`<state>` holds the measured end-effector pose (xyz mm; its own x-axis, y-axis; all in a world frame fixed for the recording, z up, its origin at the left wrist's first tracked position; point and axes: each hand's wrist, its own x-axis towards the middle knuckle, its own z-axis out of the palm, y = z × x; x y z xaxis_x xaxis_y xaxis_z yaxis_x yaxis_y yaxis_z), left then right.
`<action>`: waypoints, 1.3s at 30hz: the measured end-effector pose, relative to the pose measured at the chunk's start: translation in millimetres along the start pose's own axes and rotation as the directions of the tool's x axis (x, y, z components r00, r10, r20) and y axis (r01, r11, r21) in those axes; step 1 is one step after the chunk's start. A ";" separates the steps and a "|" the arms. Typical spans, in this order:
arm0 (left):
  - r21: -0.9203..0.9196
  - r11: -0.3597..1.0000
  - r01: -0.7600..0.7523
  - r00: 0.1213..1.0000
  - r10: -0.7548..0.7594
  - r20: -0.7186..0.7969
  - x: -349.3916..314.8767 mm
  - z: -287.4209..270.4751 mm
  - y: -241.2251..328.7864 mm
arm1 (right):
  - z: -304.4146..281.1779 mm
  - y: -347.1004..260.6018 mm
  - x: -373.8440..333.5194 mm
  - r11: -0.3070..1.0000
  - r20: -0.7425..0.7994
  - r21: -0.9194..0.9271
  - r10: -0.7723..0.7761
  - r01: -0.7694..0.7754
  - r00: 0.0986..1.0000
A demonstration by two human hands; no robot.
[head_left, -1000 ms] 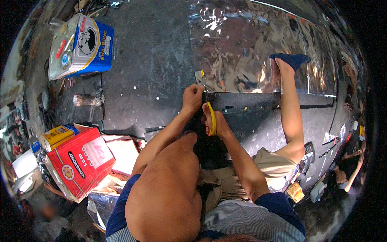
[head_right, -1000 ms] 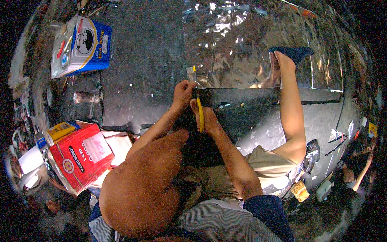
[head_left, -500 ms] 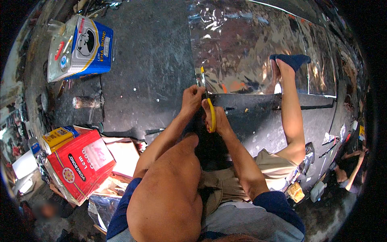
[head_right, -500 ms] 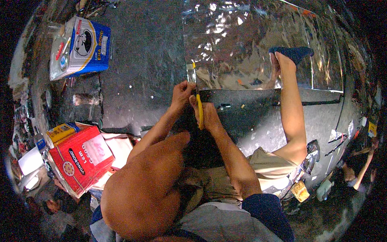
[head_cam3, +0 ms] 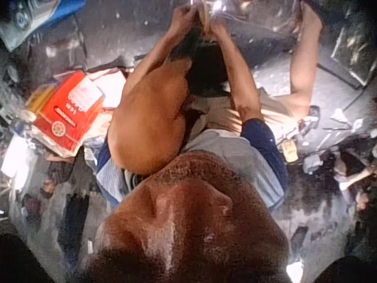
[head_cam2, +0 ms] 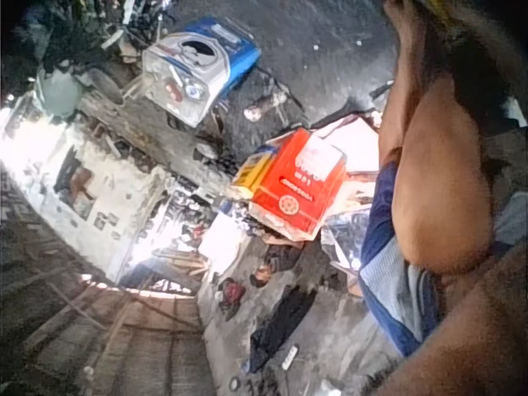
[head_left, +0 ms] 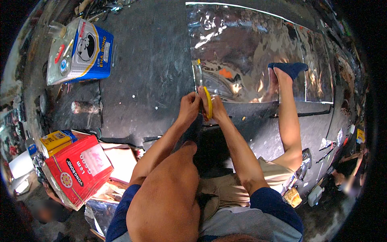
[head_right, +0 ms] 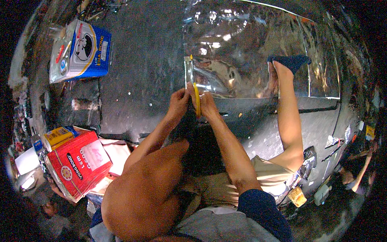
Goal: The person sits on the floor and uses yellow-handled scissors to cut a large transparent plastic sheet into long strips. The person repeatedly cuts along the sheet, separating narrow strips and placing them aside on the floor.
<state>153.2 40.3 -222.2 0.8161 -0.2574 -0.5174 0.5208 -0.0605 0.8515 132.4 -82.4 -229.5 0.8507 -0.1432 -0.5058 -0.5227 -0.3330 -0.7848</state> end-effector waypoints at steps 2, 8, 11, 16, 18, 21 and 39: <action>0.012 1.000 0.003 1.000 -0.003 0.010 -1.8 -0.5 4.0 | 2.6 0.3 16.2 0.987 -0.098 -0.084 -0.143 0.135 0.985; -0.014 1.000 0.001 1.000 -0.001 0.009 -19.1 6.3 43.7 | -2.9 -10.4 50.9 0.891 -0.145 -0.029 -0.452 0.453 0.880; -0.009 0.999 -0.038 0.999 0.039 0.010 -16.8 4.5 35.3 | -7.1 -17.8 72.7 0.953 -0.011 -0.096 -0.289 0.286 0.957; -0.020 0.999 -0.047 0.998 0.048 0.047 -24.9 2.7 48.6 | -23.7 -34.5 111.7 0.928 0.099 -0.271 -0.238 0.257 0.966; 0.088 0.994 -0.063 0.998 0.061 0.025 -29.6 0.6 57.3 | -26.8 -53.5 119.7 0.970 0.065 -0.148 -0.186 0.194 0.980; 0.094 0.993 -0.070 0.997 0.069 0.015 -33.8 -1.3 64.2 | -31.8 -86.4 128.9 0.998 0.032 0.028 -0.055 0.054 0.998; 0.124 0.992 -0.036 0.999 0.035 0.005 -56.2 -12.0 92.2 | -41.7 -119.8 289.5 0.873 -0.019 0.476 -0.106 0.102 0.994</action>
<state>158.4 60.8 -115.7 0.8326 -0.2643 -0.4867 0.4562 -0.1709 0.8733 443.6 -122.8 -267.0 0.9022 -0.1250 -0.4127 -0.3961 0.1383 -0.9077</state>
